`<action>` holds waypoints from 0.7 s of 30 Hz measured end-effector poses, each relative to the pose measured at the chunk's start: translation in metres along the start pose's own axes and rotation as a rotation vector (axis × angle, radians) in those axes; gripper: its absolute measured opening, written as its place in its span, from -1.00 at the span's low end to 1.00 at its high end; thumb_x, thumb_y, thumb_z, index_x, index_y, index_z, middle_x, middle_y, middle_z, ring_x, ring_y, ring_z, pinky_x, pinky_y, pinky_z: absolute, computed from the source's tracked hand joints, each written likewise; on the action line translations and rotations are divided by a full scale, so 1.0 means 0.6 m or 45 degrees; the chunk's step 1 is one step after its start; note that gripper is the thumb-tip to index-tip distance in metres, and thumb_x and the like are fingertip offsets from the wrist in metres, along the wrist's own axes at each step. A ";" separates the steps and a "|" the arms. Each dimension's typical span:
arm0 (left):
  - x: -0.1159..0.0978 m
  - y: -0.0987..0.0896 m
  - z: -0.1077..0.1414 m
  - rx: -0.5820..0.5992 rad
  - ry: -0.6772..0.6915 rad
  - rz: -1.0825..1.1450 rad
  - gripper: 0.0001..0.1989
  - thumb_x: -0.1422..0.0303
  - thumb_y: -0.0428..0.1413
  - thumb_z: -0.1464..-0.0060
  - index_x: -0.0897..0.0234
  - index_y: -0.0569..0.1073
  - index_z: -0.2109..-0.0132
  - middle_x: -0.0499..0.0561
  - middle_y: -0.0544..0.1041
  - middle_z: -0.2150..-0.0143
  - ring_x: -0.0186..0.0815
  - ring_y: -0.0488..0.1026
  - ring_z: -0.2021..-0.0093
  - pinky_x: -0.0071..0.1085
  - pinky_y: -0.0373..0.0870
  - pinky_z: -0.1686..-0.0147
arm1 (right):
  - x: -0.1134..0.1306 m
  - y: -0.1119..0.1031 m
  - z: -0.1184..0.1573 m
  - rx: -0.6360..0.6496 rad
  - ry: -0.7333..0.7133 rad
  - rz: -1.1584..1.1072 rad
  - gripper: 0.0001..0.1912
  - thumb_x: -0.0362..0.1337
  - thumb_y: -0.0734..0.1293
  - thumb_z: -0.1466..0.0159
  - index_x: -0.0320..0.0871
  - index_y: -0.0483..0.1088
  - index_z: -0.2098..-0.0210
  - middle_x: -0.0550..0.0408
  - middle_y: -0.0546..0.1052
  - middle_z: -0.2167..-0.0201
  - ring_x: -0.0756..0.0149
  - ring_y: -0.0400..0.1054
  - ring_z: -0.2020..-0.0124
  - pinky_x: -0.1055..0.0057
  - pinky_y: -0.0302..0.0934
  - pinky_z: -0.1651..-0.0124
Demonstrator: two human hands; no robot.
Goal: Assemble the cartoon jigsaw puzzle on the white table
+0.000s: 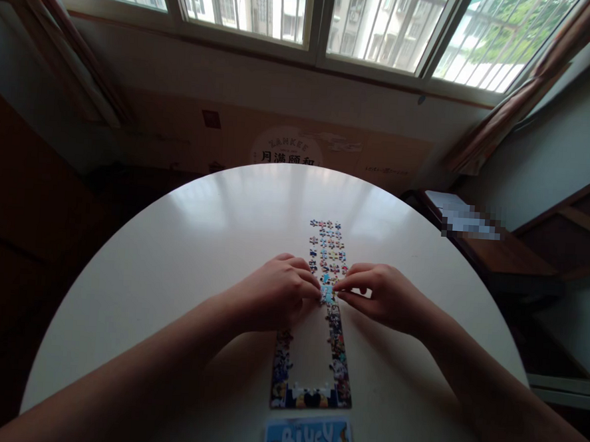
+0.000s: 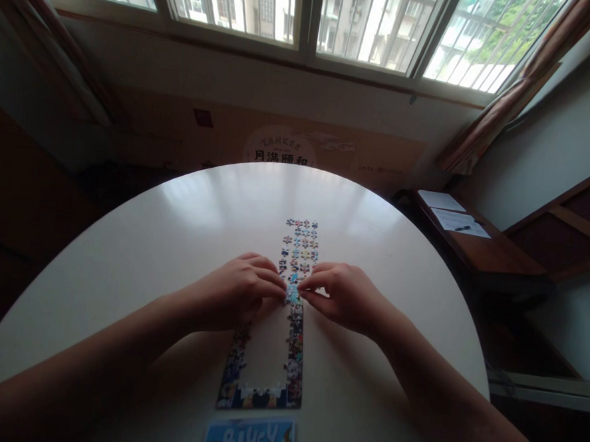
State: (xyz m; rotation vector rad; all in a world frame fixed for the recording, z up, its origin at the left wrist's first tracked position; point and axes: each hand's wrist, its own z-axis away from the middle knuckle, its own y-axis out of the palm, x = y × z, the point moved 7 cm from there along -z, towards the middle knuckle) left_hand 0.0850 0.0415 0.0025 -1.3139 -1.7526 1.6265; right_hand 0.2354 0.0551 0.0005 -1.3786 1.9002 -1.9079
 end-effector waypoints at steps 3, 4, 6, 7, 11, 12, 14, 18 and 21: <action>0.001 -0.001 0.000 0.003 0.000 0.027 -0.70 0.51 0.07 -0.14 0.05 0.62 0.14 -0.14 0.67 0.06 -0.25 0.50 -0.02 -0.20 0.28 -0.12 | -0.004 -0.004 0.002 0.039 0.025 0.027 -0.88 -0.27 0.41 -0.28 -0.01 0.64 0.26 0.15 0.61 0.31 0.41 0.44 0.37 0.45 0.24 0.33; 0.001 -0.001 0.000 0.003 0.006 0.036 -0.68 0.53 0.07 -0.13 0.05 0.62 0.14 -0.14 0.67 0.06 -0.25 0.49 -0.02 -0.21 0.28 -0.12 | -0.004 -0.003 0.003 0.064 0.015 0.027 -0.88 -0.29 0.41 -0.27 0.00 0.64 0.27 0.16 0.61 0.31 0.42 0.44 0.37 0.45 0.24 0.32; 0.002 0.000 -0.001 0.005 0.017 0.051 -0.65 0.55 0.07 -0.10 0.03 0.62 0.12 -0.16 0.67 0.07 -0.27 0.49 -0.02 -0.21 0.28 -0.12 | -0.003 0.002 0.004 0.107 -0.015 0.018 -0.86 -0.31 0.41 -0.26 0.02 0.64 0.25 0.17 0.62 0.29 0.41 0.45 0.35 0.45 0.25 0.30; 0.002 0.001 -0.001 0.007 0.021 0.056 -0.63 0.56 0.08 -0.09 0.02 0.62 0.11 -0.18 0.67 0.07 -0.28 0.49 -0.01 -0.22 0.28 -0.12 | -0.002 0.005 0.003 0.123 -0.029 0.018 -0.85 -0.32 0.41 -0.25 0.02 0.64 0.25 0.17 0.62 0.29 0.41 0.46 0.34 0.45 0.25 0.29; 0.003 0.001 -0.001 -0.003 0.024 0.066 -0.64 0.55 0.10 -0.11 -0.01 0.63 0.11 -0.23 0.67 0.10 -0.30 0.50 -0.01 -0.23 0.27 -0.14 | -0.003 0.014 0.002 0.141 -0.052 0.014 -0.85 -0.32 0.41 -0.26 0.01 0.65 0.25 0.18 0.62 0.30 0.42 0.46 0.33 0.47 0.25 0.29; 0.003 0.000 -0.002 -0.008 0.025 0.068 -0.65 0.54 0.10 -0.12 -0.02 0.63 0.11 -0.23 0.67 0.09 -0.30 0.50 -0.01 -0.23 0.27 -0.14 | -0.004 0.015 0.002 0.135 -0.052 0.004 -0.85 -0.32 0.41 -0.26 0.01 0.65 0.25 0.18 0.62 0.30 0.42 0.46 0.33 0.47 0.25 0.29; 0.003 0.000 -0.003 -0.009 0.028 0.066 -0.65 0.53 0.09 -0.12 -0.01 0.63 0.12 -0.23 0.67 0.09 -0.29 0.50 -0.01 -0.21 0.27 -0.14 | -0.005 0.016 0.001 0.126 -0.060 -0.014 -0.84 -0.33 0.40 -0.28 0.00 0.65 0.24 0.17 0.63 0.29 0.43 0.46 0.34 0.47 0.24 0.30; 0.003 0.003 -0.006 0.003 0.039 0.063 -0.62 0.56 0.08 -0.08 -0.01 0.63 0.12 -0.25 0.67 0.07 -0.27 0.51 -0.02 -0.18 0.24 -0.15 | -0.005 0.017 0.000 0.130 -0.079 -0.012 -0.85 -0.33 0.39 -0.29 -0.02 0.65 0.26 0.15 0.63 0.30 0.43 0.45 0.36 0.47 0.22 0.31; 0.003 0.004 -0.006 -0.003 0.035 0.060 -0.64 0.55 0.08 -0.09 0.00 0.63 0.13 -0.24 0.67 0.08 -0.26 0.51 -0.01 -0.18 0.24 -0.15 | -0.006 0.018 0.000 0.132 -0.078 -0.001 -0.85 -0.32 0.38 -0.30 -0.02 0.64 0.26 0.15 0.62 0.30 0.43 0.44 0.36 0.47 0.21 0.31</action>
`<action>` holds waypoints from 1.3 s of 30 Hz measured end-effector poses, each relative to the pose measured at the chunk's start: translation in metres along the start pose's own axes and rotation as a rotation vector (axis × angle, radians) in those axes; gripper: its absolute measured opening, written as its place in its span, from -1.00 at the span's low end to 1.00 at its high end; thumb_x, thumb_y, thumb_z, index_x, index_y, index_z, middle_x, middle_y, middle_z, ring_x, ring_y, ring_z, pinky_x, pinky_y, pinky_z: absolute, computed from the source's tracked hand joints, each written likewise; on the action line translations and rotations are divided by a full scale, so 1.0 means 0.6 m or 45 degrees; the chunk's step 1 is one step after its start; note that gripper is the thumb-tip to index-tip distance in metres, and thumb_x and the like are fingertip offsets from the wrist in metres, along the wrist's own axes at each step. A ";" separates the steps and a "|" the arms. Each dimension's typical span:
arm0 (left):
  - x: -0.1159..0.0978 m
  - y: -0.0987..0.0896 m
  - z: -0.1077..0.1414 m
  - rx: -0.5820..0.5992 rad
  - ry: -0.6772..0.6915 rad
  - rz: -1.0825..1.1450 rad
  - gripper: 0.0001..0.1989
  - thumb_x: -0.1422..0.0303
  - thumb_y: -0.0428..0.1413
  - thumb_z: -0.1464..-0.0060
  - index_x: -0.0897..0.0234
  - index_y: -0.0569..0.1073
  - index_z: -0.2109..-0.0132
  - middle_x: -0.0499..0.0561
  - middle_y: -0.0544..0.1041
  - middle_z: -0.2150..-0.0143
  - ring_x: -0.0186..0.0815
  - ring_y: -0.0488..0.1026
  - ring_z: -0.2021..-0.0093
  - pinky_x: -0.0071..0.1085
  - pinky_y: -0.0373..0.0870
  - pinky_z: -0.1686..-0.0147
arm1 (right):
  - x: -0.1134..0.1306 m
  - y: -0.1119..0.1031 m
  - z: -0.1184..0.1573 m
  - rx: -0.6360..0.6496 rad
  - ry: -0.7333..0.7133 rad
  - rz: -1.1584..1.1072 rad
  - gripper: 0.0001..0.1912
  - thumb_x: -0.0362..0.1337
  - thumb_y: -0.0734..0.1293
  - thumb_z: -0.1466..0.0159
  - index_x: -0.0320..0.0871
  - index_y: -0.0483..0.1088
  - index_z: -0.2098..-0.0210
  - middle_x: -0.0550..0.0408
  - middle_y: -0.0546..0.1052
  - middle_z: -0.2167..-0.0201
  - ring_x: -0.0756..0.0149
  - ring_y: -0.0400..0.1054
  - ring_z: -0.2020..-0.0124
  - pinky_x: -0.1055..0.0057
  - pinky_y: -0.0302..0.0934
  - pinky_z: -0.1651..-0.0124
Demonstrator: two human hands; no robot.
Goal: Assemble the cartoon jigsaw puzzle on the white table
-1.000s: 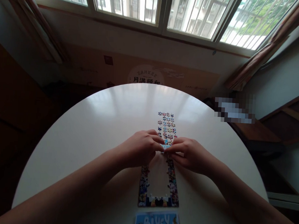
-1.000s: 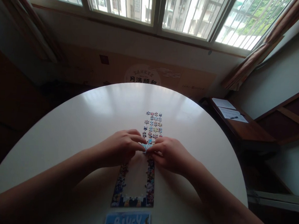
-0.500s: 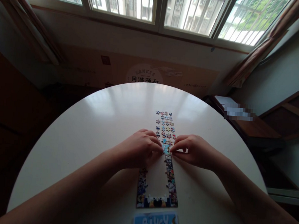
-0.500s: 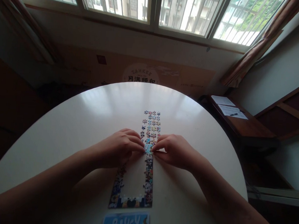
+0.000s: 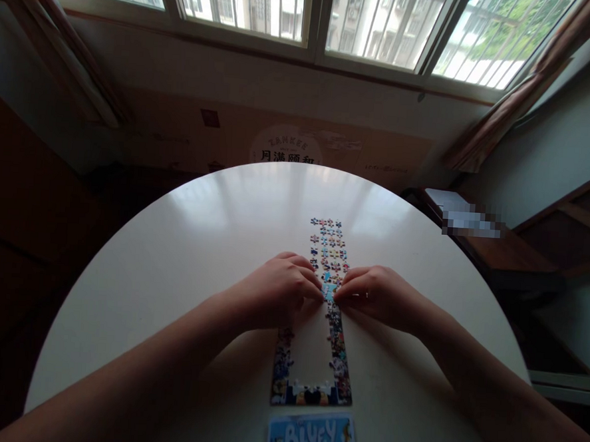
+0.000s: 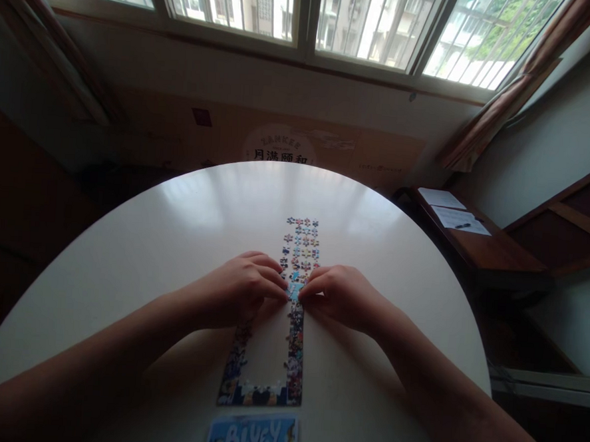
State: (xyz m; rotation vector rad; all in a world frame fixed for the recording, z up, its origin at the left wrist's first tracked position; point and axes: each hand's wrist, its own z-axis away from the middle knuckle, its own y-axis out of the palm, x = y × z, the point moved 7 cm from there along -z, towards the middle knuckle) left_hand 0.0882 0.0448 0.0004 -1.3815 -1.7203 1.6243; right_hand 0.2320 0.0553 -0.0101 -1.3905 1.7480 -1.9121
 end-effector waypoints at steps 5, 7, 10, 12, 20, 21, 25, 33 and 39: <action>-0.005 0.003 0.001 -0.002 -0.028 -0.005 -0.72 0.49 0.08 -0.14 0.04 0.63 0.18 -0.18 0.67 0.11 -0.26 0.51 0.07 -0.22 0.27 -0.08 | -0.001 0.000 0.001 0.007 0.023 0.054 -0.84 -0.33 0.39 -0.28 0.00 0.64 0.25 0.17 0.61 0.30 0.43 0.43 0.36 0.46 0.19 0.31; -0.007 0.002 0.002 -0.007 -0.031 -0.014 -0.74 0.47 0.08 -0.16 0.05 0.62 0.16 -0.15 0.67 0.12 -0.27 0.52 0.09 -0.21 0.26 -0.08 | -0.001 0.000 0.002 0.003 0.029 0.068 -0.83 -0.34 0.40 -0.26 0.02 0.64 0.24 0.19 0.61 0.31 0.44 0.43 0.36 0.47 0.18 0.31; -0.008 0.002 0.002 -0.006 -0.046 -0.057 -0.74 0.45 0.07 -0.19 0.05 0.61 0.11 -0.14 0.66 0.12 -0.27 0.50 0.09 -0.17 0.19 -0.14 | -0.002 -0.001 0.002 -0.003 0.025 0.076 -0.82 -0.35 0.41 -0.25 0.05 0.64 0.24 0.21 0.61 0.31 0.45 0.43 0.36 0.47 0.18 0.31; -0.009 0.002 0.002 -0.004 -0.052 -0.104 -0.76 0.42 0.06 -0.22 0.05 0.61 0.13 -0.13 0.66 0.12 -0.23 0.48 0.05 -0.09 0.10 -0.21 | -0.001 -0.001 0.002 -0.007 0.017 0.080 -0.82 -0.34 0.41 -0.25 0.05 0.64 0.24 0.22 0.61 0.32 0.45 0.42 0.37 0.47 0.17 0.31; -0.014 0.001 0.002 0.008 -0.057 -0.196 -0.78 0.43 0.09 -0.18 0.07 0.61 0.17 -0.11 0.65 0.13 -0.13 0.40 -0.04 0.03 -0.10 -0.30 | 0.002 -0.002 0.001 -0.027 -0.018 0.104 -0.85 -0.31 0.40 -0.26 0.04 0.63 0.25 0.22 0.61 0.33 0.44 0.43 0.37 0.46 0.15 0.32; -0.014 0.001 0.002 0.011 -0.061 -0.195 -0.78 0.43 0.09 -0.17 0.07 0.61 0.17 -0.11 0.65 0.13 -0.13 0.40 -0.04 0.04 -0.10 -0.30 | 0.003 -0.002 0.001 -0.029 -0.022 0.110 -0.85 -0.31 0.40 -0.26 0.03 0.63 0.26 0.22 0.61 0.34 0.44 0.43 0.38 0.46 0.14 0.33; -0.016 0.004 0.003 0.014 -0.060 -0.188 -0.77 0.45 0.09 -0.14 0.08 0.60 0.17 -0.10 0.65 0.12 -0.14 0.41 -0.04 0.04 -0.08 -0.29 | 0.005 -0.003 0.001 -0.028 -0.032 0.132 -0.85 -0.32 0.39 -0.27 0.03 0.63 0.27 0.22 0.61 0.35 0.44 0.42 0.38 0.46 0.13 0.33; 0.008 -0.040 0.012 -0.182 -0.145 -0.271 -0.65 0.57 0.04 -0.02 0.16 0.61 0.14 -0.06 0.66 0.10 -0.17 0.49 0.07 -0.09 0.33 -0.07 | 0.006 -0.002 -0.001 -0.043 -0.067 0.123 -0.85 -0.31 0.37 -0.30 0.01 0.62 0.28 0.20 0.60 0.36 0.45 0.38 0.40 0.45 0.10 0.35; 0.068 -0.075 0.036 -0.207 -0.453 -0.291 -0.70 0.54 0.00 -0.10 0.21 0.63 0.24 0.01 0.66 0.19 -0.19 0.54 0.20 -0.21 0.47 0.18 | 0.004 0.001 -0.001 -0.020 -0.098 0.089 -0.86 -0.33 0.37 -0.29 -0.01 0.61 0.27 0.19 0.58 0.35 0.45 0.39 0.37 0.46 0.13 0.33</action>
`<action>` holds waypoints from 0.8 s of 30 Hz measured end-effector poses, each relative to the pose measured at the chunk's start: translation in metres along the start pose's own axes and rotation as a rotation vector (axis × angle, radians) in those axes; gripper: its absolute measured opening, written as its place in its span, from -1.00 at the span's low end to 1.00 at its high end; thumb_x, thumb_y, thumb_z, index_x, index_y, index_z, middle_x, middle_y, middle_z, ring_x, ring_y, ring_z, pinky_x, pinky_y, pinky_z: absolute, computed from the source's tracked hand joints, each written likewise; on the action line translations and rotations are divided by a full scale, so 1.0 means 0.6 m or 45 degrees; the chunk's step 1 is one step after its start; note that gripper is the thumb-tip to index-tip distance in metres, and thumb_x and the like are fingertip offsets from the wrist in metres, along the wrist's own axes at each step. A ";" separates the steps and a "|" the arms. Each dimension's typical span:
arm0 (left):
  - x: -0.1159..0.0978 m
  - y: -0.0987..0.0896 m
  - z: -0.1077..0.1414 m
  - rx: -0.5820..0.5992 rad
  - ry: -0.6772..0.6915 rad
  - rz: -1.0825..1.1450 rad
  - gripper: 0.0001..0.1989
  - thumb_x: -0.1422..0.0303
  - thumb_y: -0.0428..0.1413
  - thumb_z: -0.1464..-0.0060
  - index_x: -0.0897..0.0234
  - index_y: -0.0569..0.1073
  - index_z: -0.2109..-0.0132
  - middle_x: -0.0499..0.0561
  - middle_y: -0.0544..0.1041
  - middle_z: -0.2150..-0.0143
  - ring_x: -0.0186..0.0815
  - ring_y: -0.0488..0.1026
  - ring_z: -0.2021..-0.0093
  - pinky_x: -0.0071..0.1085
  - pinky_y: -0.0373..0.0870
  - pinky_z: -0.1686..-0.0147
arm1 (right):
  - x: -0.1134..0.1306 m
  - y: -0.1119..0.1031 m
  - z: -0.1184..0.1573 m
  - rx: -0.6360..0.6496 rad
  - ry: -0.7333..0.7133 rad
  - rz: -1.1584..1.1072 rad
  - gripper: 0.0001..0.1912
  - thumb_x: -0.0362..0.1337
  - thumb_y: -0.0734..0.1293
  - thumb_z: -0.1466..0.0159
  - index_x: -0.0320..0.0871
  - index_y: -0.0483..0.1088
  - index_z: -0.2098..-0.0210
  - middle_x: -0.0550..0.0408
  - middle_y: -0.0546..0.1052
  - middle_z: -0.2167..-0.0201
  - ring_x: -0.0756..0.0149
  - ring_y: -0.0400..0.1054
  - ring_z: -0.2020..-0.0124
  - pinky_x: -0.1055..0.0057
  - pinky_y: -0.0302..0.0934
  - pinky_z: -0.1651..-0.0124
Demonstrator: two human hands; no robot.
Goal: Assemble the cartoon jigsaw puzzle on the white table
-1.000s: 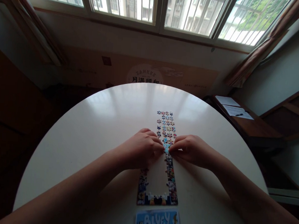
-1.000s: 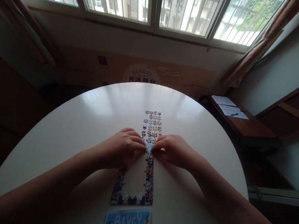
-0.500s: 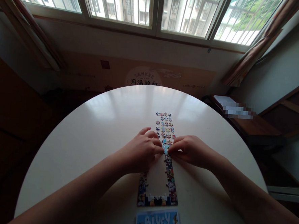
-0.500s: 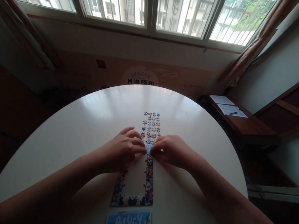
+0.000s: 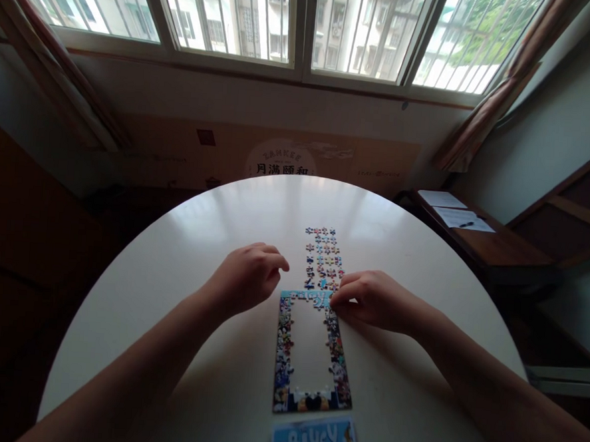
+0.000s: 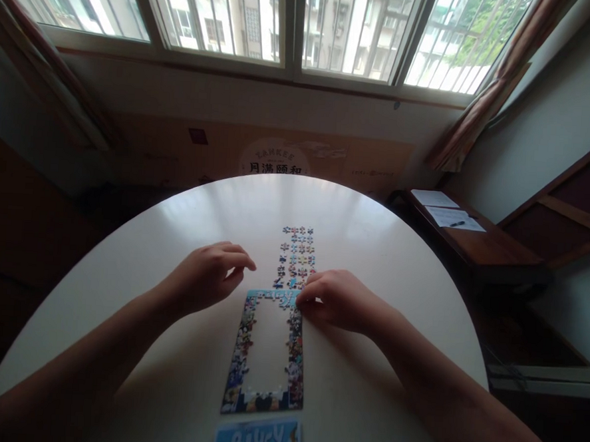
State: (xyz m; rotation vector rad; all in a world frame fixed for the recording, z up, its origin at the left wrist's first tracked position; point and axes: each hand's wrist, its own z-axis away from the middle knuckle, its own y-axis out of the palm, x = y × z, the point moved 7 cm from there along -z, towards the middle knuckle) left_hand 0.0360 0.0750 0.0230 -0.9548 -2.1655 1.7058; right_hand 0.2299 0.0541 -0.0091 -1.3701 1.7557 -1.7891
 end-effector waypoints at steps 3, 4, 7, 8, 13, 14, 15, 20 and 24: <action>0.008 0.016 0.001 0.142 -0.033 0.037 -0.69 0.54 0.02 -0.08 0.18 0.63 0.22 0.00 0.66 0.17 -0.21 0.56 0.22 -0.25 0.47 0.20 | -0.001 -0.003 0.000 -0.006 0.010 -0.004 -0.86 -0.31 0.38 -0.30 -0.02 0.61 0.24 0.18 0.59 0.34 0.44 0.41 0.37 0.45 0.15 0.33; 0.008 0.021 0.001 0.186 -0.031 0.042 -0.69 0.54 0.03 -0.07 0.18 0.63 0.22 0.00 0.66 0.16 -0.22 0.56 0.22 -0.27 0.46 0.21 | -0.002 -0.003 0.000 -0.007 0.018 -0.002 -0.86 -0.31 0.38 -0.30 -0.02 0.61 0.23 0.17 0.59 0.33 0.44 0.41 0.36 0.45 0.16 0.32; 0.011 0.030 0.001 0.262 -0.067 0.031 -0.72 0.52 0.05 -0.07 0.18 0.63 0.21 0.01 0.66 0.16 -0.21 0.55 0.23 -0.29 0.44 0.25 | -0.004 -0.007 0.000 -0.014 0.038 0.002 -0.85 -0.31 0.37 -0.30 -0.02 0.61 0.22 0.16 0.60 0.31 0.42 0.43 0.35 0.45 0.18 0.31; 0.014 0.031 0.002 0.274 -0.089 0.028 -0.73 0.50 0.06 -0.09 0.17 0.63 0.21 0.01 0.66 0.16 -0.21 0.55 0.23 -0.29 0.43 0.26 | -0.004 -0.008 0.000 -0.020 0.040 0.004 -0.84 -0.32 0.37 -0.30 -0.01 0.61 0.22 0.16 0.60 0.32 0.42 0.43 0.35 0.44 0.18 0.31; 0.024 0.034 0.005 0.334 -0.099 0.073 -0.82 0.41 0.11 -0.13 0.16 0.63 0.22 0.00 0.64 0.18 -0.24 0.52 0.28 -0.33 0.37 0.31 | -0.009 -0.022 0.000 -0.094 0.084 -0.033 -0.84 -0.34 0.35 -0.30 -0.06 0.61 0.23 0.14 0.59 0.33 0.41 0.43 0.34 0.44 0.22 0.29; 0.025 0.033 0.006 0.341 -0.085 0.082 -0.83 0.40 0.12 -0.12 0.15 0.63 0.23 0.00 0.64 0.19 -0.25 0.52 0.29 -0.34 0.36 0.32 | -0.011 -0.026 0.001 -0.124 0.106 -0.055 -0.85 -0.34 0.35 -0.30 -0.08 0.60 0.24 0.14 0.59 0.33 0.42 0.42 0.36 0.44 0.23 0.29; 0.025 0.033 0.007 0.345 -0.071 0.093 -0.84 0.39 0.13 -0.12 0.15 0.62 0.24 0.00 0.63 0.20 -0.26 0.51 0.30 -0.35 0.36 0.32 | -0.013 -0.031 0.002 -0.161 0.126 -0.083 -0.86 -0.34 0.35 -0.30 -0.10 0.59 0.25 0.13 0.58 0.34 0.43 0.41 0.37 0.45 0.23 0.31; 0.027 0.030 0.009 0.356 -0.029 0.159 -0.85 0.37 0.15 -0.10 0.13 0.63 0.24 -0.02 0.62 0.21 -0.29 0.51 0.30 -0.37 0.34 0.32 | -0.033 -0.053 0.009 -0.442 0.191 -0.244 -0.89 -0.35 0.34 -0.26 -0.16 0.54 0.32 0.11 0.55 0.39 0.45 0.33 0.44 0.46 0.20 0.41; 0.032 0.031 0.009 0.352 -0.050 0.175 -0.85 0.39 0.13 -0.09 0.16 0.62 0.29 -0.02 0.61 0.23 -0.30 0.50 0.30 -0.37 0.36 0.30 | -0.075 -0.059 0.019 -0.719 0.341 -0.379 -0.88 -0.28 0.36 -0.26 -0.19 0.54 0.32 0.06 0.55 0.39 0.39 0.36 0.41 0.46 0.20 0.46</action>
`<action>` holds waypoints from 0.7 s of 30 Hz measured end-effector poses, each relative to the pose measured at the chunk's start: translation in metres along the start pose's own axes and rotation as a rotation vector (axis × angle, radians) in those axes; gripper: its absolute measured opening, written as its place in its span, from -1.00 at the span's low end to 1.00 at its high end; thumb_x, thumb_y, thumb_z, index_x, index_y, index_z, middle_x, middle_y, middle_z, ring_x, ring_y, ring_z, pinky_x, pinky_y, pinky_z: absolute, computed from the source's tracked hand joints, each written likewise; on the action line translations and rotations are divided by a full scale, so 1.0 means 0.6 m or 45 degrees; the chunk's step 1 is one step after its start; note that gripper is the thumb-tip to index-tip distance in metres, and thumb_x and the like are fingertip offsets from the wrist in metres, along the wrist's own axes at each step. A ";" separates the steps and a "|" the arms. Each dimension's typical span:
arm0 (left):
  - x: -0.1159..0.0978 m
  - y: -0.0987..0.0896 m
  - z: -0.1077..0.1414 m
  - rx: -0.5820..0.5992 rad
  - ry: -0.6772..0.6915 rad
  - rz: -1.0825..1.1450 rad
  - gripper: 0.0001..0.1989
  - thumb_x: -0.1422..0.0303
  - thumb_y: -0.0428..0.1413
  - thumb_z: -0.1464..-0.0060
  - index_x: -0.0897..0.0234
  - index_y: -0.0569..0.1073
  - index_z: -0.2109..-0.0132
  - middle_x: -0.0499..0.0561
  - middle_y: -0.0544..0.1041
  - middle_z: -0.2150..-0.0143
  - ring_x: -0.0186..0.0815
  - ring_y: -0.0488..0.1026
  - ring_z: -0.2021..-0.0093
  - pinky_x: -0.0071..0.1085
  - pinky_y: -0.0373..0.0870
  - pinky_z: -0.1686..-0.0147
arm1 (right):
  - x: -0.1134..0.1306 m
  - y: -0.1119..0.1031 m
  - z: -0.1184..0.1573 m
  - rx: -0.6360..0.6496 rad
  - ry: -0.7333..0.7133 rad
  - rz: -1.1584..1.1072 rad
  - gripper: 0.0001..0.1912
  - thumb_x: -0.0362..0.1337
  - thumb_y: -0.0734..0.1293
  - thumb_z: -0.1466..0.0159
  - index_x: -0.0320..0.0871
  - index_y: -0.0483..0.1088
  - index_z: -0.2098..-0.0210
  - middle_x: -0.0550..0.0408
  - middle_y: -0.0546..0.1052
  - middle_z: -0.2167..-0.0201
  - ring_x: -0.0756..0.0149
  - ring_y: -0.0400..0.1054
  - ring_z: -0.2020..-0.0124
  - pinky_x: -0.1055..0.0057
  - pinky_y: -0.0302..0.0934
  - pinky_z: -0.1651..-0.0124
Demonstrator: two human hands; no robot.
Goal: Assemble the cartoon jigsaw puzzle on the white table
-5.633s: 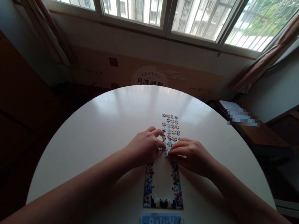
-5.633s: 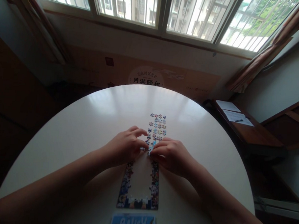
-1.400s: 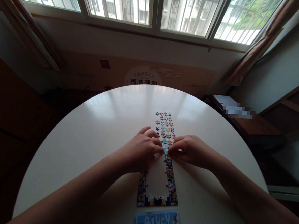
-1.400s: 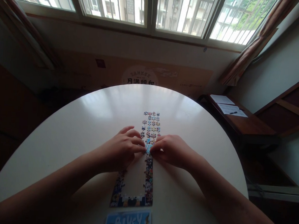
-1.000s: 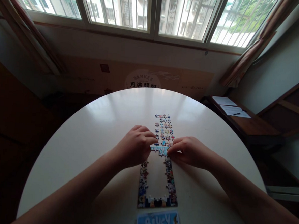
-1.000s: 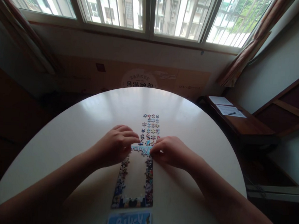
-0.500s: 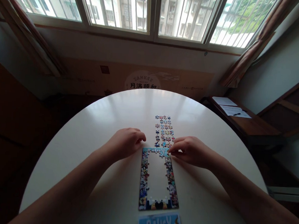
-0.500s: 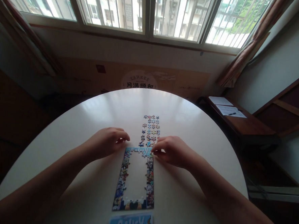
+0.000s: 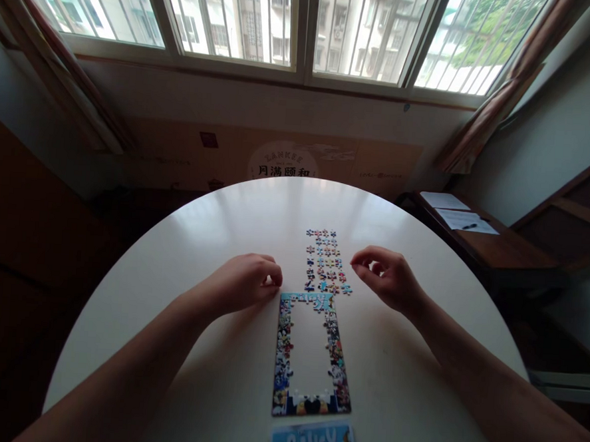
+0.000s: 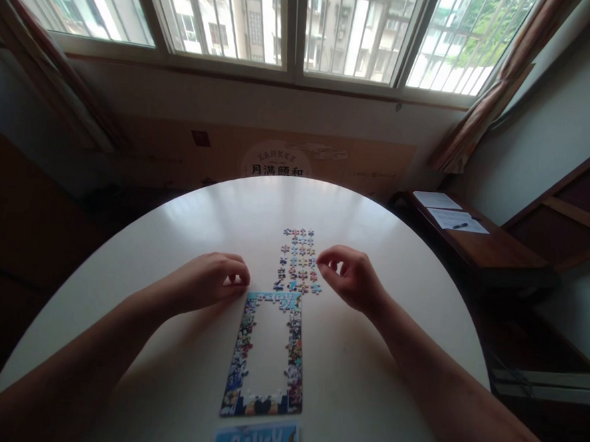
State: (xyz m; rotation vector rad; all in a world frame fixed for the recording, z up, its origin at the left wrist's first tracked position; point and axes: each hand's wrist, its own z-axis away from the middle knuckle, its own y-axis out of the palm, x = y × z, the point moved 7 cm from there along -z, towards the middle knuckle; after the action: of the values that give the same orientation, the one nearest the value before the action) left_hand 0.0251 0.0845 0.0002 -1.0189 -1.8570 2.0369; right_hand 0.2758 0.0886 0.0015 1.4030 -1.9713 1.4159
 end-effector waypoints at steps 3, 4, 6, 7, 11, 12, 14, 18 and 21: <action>0.008 0.000 -0.003 -0.031 -0.018 0.030 -0.85 0.38 0.11 -0.10 0.19 0.60 0.30 0.00 0.61 0.25 -0.29 0.49 0.31 -0.37 0.37 0.29 | -0.038 -0.010 -0.004 -0.177 0.130 -0.099 -0.80 -0.19 0.37 -0.26 -0.20 0.56 0.27 0.00 0.58 0.35 0.32 0.39 0.36 0.42 0.25 0.42; 0.012 0.000 -0.004 -0.045 -0.031 0.049 -0.85 0.38 0.10 -0.10 0.20 0.59 0.31 0.00 0.61 0.27 -0.29 0.48 0.31 -0.37 0.37 0.28 | -0.050 -0.011 -0.005 -0.215 0.168 -0.133 -0.77 -0.16 0.37 -0.27 -0.20 0.57 0.25 -0.01 0.59 0.34 0.31 0.40 0.36 0.41 0.26 0.40; 0.021 -0.001 -0.007 -0.079 -0.070 0.095 -0.86 0.38 0.10 -0.10 0.21 0.58 0.31 0.00 0.60 0.29 -0.29 0.48 0.31 -0.37 0.38 0.28 | -0.072 -0.013 -0.007 -0.267 0.234 -0.198 -0.70 -0.07 0.36 -0.29 -0.19 0.58 0.24 -0.02 0.59 0.32 0.31 0.39 0.38 0.40 0.23 0.42; 0.025 -0.002 -0.007 -0.099 -0.093 0.111 -0.86 0.37 0.10 -0.11 0.21 0.57 0.30 0.01 0.60 0.30 -0.29 0.48 0.32 -0.37 0.38 0.28 | -0.081 -0.014 -0.009 -0.287 0.260 -0.222 -0.65 -0.01 0.35 -0.29 -0.19 0.58 0.29 -0.02 0.59 0.33 0.32 0.37 0.41 0.40 0.21 0.45; 0.032 -0.010 -0.009 -0.182 -0.165 0.090 -0.80 0.30 0.07 -0.17 0.23 0.58 0.28 0.04 0.61 0.29 -0.25 0.48 0.30 -0.35 0.39 0.29 | -0.100 -0.022 -0.011 -0.404 0.291 -0.251 -0.36 0.21 0.27 -0.30 -0.14 0.39 0.68 -0.01 0.52 0.47 0.30 0.37 0.42 0.34 0.25 0.34; 0.033 -0.011 -0.009 -0.197 -0.175 0.079 -0.79 0.28 0.07 -0.17 0.24 0.58 0.28 0.05 0.61 0.29 -0.25 0.49 0.30 -0.35 0.38 0.29 | -0.103 -0.024 -0.011 -0.435 0.305 -0.260 -0.32 0.24 0.26 -0.29 -0.13 0.32 0.73 0.00 0.50 0.51 0.28 0.38 0.41 0.32 0.27 0.28; 0.034 -0.010 -0.010 -0.222 -0.195 0.070 -0.78 0.27 0.06 -0.18 0.23 0.58 0.28 0.05 0.62 0.27 -0.25 0.49 0.29 -0.36 0.37 0.30 | -0.110 -0.023 -0.011 -0.462 0.357 -0.291 -0.30 0.25 0.24 -0.29 -0.11 0.28 0.76 0.00 0.48 0.57 0.27 0.38 0.43 0.31 0.27 0.26; 0.045 -0.005 -0.012 -0.259 -0.265 0.101 -0.76 0.23 0.05 -0.18 0.23 0.57 0.26 0.05 0.62 0.28 -0.25 0.49 0.30 -0.36 0.35 0.31 | -0.122 -0.020 -0.013 -0.461 0.413 -0.320 -0.35 0.17 0.24 -0.30 -0.11 0.29 0.76 -0.02 0.47 0.59 0.29 0.33 0.50 0.34 0.18 0.41; 0.058 -0.001 -0.014 -0.262 -0.337 0.157 -0.74 0.20 0.05 -0.18 0.22 0.58 0.24 0.05 0.63 0.27 -0.23 0.50 0.29 -0.36 0.34 0.32 | -0.133 -0.027 -0.012 -0.527 0.420 -0.309 -0.40 0.08 0.22 -0.31 -0.09 0.26 0.76 0.01 0.43 0.63 0.27 0.34 0.47 0.34 0.20 0.35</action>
State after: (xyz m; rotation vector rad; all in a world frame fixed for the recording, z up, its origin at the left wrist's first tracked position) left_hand 0.0040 0.1111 -0.0112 -0.9728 -2.2273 2.1764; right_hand 0.3243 0.1355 -0.0445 1.0965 -1.6910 0.9851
